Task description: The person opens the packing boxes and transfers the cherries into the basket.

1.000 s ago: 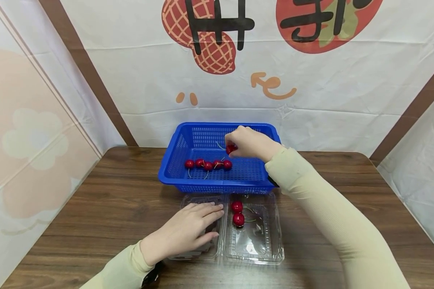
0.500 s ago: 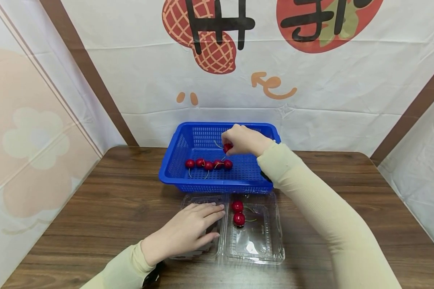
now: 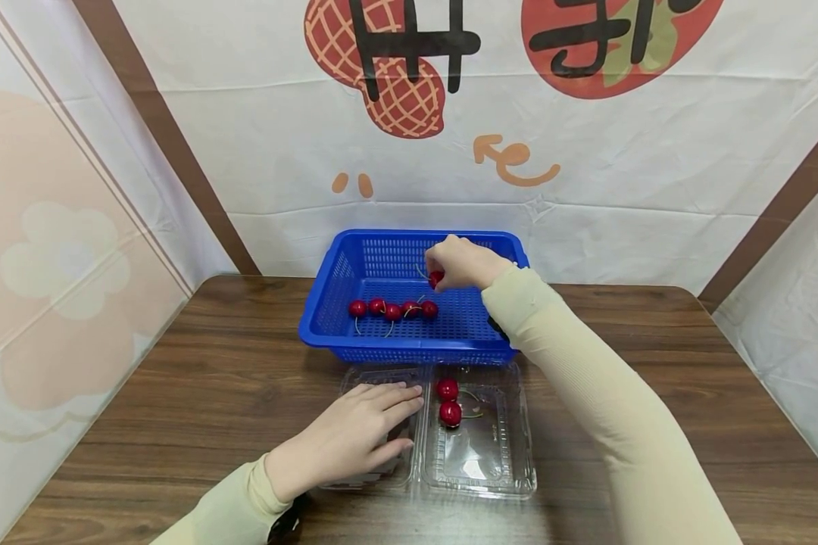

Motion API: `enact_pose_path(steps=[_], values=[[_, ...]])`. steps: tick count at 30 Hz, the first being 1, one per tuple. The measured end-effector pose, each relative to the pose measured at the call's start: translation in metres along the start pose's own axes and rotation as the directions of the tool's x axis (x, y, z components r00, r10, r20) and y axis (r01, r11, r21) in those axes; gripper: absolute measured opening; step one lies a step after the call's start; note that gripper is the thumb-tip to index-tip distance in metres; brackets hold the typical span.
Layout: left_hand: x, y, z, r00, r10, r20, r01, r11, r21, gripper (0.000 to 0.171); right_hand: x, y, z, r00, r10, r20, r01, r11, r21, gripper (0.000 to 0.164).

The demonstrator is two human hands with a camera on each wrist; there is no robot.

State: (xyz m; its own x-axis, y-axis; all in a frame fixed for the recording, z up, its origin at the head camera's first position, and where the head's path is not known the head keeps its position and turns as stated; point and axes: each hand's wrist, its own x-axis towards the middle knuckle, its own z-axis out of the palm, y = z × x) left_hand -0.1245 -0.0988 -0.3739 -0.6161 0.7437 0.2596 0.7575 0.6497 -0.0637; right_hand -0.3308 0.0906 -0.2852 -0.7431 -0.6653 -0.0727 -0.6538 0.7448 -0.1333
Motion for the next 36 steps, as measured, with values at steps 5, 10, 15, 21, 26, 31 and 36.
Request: enact_pose_path(steps=[5, 10, 15, 21, 26, 31, 36], values=[[-0.001, 0.000, 0.000, 1.000, 0.003, -0.001, -0.003, 1.000, -0.003, 0.048, 0.003, 0.006, 0.003, 0.999, 0.033, 0.027, -0.034, 0.999, 0.016, 0.031], [-0.001, 0.000, 0.000, 1.000, 0.000, -0.004, 0.000, 1.000, -0.006, 0.048, 0.005, 0.009, 0.005, 0.997, 0.065, 0.039, -0.066, 0.998, 0.013, 0.031], [-0.001, 0.000, 0.000, 1.000, -0.001, 0.003, 0.001, 1.000, -0.006, 0.048, 0.006, 0.010, 0.006, 0.994, 0.099, 0.055, -0.101, 0.995, 0.028, 0.029], [-0.001, -0.001, 0.001, 1.000, 0.005, -0.008, -0.005, 1.000, -0.007, 0.048, 0.009, 0.012, 0.011, 0.993, 0.102, 0.062, -0.105, 0.994, 0.040, 0.027], [-0.001, -0.001, 0.001, 1.000, 0.002, -0.005, -0.002, 1.000, -0.002, 0.048, 0.012, 0.017, 0.016, 0.991, 0.112, 0.073, -0.114, 0.993, 0.031, 0.026], [0.000, -0.001, 0.000, 1.000, 0.000, -0.004, 0.000, 1.000, -0.003, 0.048, 0.014, 0.019, 0.021, 0.990, 0.113, 0.084, -0.115, 0.993, 0.023, 0.026], [0.000, -0.001, 0.000, 1.000, 0.004, -0.015, -0.004, 1.000, -0.004, 0.048, 0.016, 0.019, 0.024, 0.989, 0.114, 0.098, -0.117, 0.993, 0.021, 0.026]])
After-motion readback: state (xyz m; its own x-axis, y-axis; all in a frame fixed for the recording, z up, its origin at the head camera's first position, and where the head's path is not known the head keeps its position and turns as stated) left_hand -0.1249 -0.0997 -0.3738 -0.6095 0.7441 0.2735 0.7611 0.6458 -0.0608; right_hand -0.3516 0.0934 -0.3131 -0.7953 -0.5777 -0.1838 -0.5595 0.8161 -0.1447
